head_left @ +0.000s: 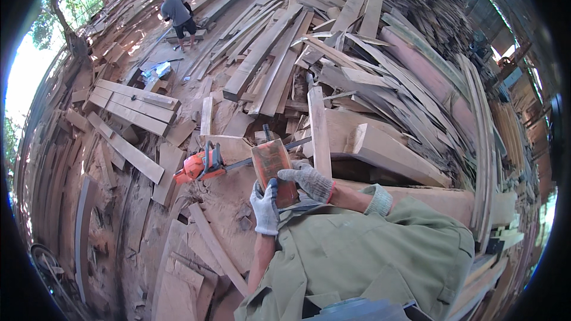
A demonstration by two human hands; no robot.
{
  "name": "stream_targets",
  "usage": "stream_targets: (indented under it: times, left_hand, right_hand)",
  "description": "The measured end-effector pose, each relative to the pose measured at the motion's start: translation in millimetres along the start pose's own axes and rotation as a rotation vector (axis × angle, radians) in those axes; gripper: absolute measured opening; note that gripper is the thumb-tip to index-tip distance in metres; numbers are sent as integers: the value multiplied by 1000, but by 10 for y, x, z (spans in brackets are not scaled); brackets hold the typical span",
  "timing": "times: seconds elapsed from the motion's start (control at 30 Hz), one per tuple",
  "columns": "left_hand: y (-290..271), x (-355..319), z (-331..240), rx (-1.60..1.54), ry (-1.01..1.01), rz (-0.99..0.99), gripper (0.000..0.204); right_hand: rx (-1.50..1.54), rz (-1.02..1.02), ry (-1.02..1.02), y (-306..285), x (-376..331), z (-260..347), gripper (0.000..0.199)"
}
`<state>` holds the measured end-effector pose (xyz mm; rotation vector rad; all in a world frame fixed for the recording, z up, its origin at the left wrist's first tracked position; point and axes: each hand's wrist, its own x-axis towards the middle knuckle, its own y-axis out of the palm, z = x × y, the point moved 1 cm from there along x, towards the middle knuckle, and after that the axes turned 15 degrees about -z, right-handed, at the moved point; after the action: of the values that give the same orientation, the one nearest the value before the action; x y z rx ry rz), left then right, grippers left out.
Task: The person moves through a large pile of lumber, picking up and moving various wooden planks and boards. They handle the wood by hand, shifting pieces aside and stacking them in different areas of the workshop.
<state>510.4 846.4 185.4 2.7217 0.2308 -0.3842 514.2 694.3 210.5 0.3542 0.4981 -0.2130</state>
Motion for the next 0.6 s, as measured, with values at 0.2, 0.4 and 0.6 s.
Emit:
stream_targets:
  times: [0.2,0.4,0.6]
  left_hand:
    - [20,20,16,-47,-11,8,25]
    - [44,11,37,-29,-46,-19,32]
    - [24,-4,35,-65,-61,-13,30]
  right_hand:
    - [40,-42,49,8,29,-27,33]
    - [16,-62,37,4,-39,34,31]
    - [39,-35,70,5,-52,67,31]
